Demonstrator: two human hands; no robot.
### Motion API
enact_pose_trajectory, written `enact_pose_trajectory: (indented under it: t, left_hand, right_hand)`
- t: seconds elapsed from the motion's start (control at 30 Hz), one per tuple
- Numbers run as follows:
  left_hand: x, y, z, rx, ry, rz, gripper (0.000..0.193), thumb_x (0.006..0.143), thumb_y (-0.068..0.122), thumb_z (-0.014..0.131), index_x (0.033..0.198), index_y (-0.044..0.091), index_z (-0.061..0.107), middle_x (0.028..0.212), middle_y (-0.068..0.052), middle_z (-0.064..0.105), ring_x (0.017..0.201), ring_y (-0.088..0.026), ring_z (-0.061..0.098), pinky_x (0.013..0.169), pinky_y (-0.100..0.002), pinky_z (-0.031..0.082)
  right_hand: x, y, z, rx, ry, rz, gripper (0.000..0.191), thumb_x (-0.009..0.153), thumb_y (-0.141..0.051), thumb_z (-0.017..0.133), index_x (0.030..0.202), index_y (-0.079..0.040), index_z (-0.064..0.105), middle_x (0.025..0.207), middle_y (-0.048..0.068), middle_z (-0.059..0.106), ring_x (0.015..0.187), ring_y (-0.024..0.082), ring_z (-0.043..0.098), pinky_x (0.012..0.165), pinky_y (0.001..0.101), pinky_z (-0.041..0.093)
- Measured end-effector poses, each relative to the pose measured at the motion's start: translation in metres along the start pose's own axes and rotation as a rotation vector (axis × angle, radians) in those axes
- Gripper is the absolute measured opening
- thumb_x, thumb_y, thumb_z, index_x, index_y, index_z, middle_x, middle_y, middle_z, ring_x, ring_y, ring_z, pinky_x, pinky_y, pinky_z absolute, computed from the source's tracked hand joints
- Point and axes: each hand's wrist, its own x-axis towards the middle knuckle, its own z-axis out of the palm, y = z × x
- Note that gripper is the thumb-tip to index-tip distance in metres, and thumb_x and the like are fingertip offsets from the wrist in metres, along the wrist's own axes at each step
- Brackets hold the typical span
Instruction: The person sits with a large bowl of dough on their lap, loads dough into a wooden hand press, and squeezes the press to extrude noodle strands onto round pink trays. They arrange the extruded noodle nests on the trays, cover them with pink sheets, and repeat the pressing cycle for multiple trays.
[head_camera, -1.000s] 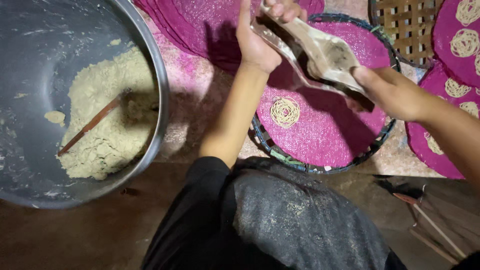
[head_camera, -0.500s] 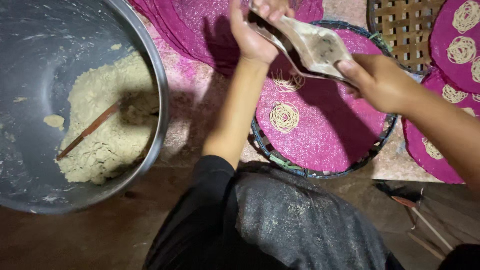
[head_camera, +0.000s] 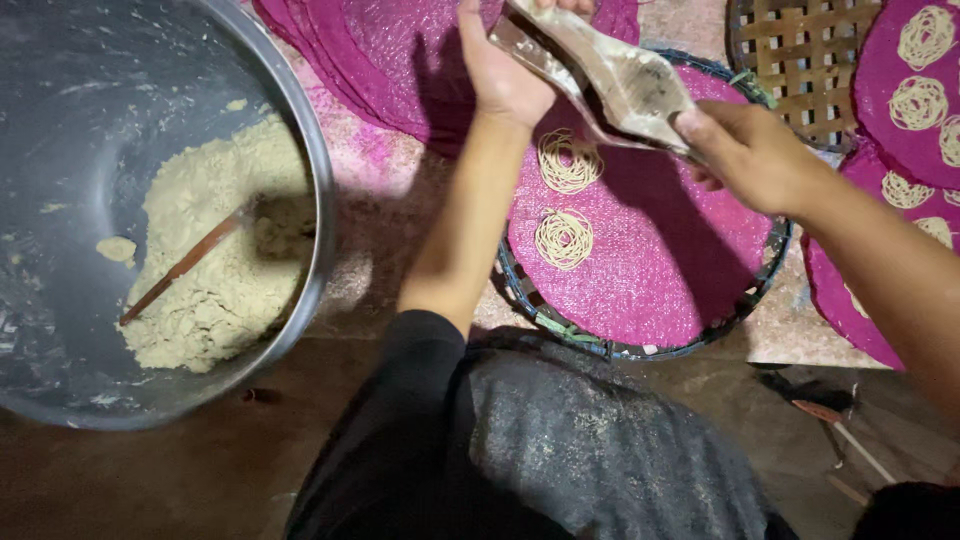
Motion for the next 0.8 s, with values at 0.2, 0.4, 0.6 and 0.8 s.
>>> enact_pose_trajectory:
  t: [0.2, 0.4, 0.6, 0.8]
  left_hand:
    - [-0.029, 0.014, -0.023, 1.028, 0.291, -0.561, 0.073, 0.100, 0.062, 0.018, 0.132, 0.006, 0.052, 0.082, -0.004, 0.074, 0.052, -0.009, 0.042, 0.046, -0.026, 0.030]
    - [-0.057, 0.028, -0.046, 1.628, 0.154, -0.469, 0.084, 0.109, 0.064, 0.009, 0.154, 0.002, 0.043, 0.080, -0.006, 0.051, 0.047, -0.012, 0.042, 0.045, -0.026, 0.038]
    - [-0.058, 0.028, -0.033, 1.315, -0.098, 0.084, 0.063, 0.108, 0.056, 0.050, 0.148, 0.008, 0.045, 0.147, -0.016, 0.056, 0.135, -0.026, 0.057, 0.117, -0.045, 0.048]
    - [0.002, -0.027, -0.007, -0.109, -0.195, -0.166, 0.050, 0.105, 0.055, 0.049, 0.106, 0.006, 0.059, 0.097, -0.008, 0.063, 0.098, -0.024, 0.060, 0.099, -0.044, 0.048]
  right_hand:
    - [0.012, 0.015, 0.019, 0.259, -0.058, -0.101, 0.049, 0.109, -0.046, 0.045, 0.104, 0.000, 0.063, 0.080, 0.005, 0.062, 0.073, 0.015, 0.059, 0.069, 0.0331, 0.052]
    - [0.021, 0.020, 0.028, 0.248, 0.074, -0.113, 0.044, 0.109, -0.045, 0.047, 0.109, -0.003, 0.061, 0.078, 0.006, 0.061, 0.071, 0.015, 0.058, 0.067, 0.0330, 0.049]
    - [0.003, 0.047, 0.026, 0.297, -0.060, -0.026, 0.067, 0.110, -0.059, 0.031, 0.099, 0.000, 0.062, 0.076, 0.009, 0.065, 0.067, 0.018, 0.061, 0.063, 0.0358, 0.049]
    - [-0.009, 0.051, 0.012, 0.317, -0.181, 0.103, 0.077, 0.106, -0.063, 0.029, 0.097, 0.003, 0.068, 0.075, 0.011, 0.069, 0.066, 0.022, 0.064, 0.065, 0.0383, 0.053]
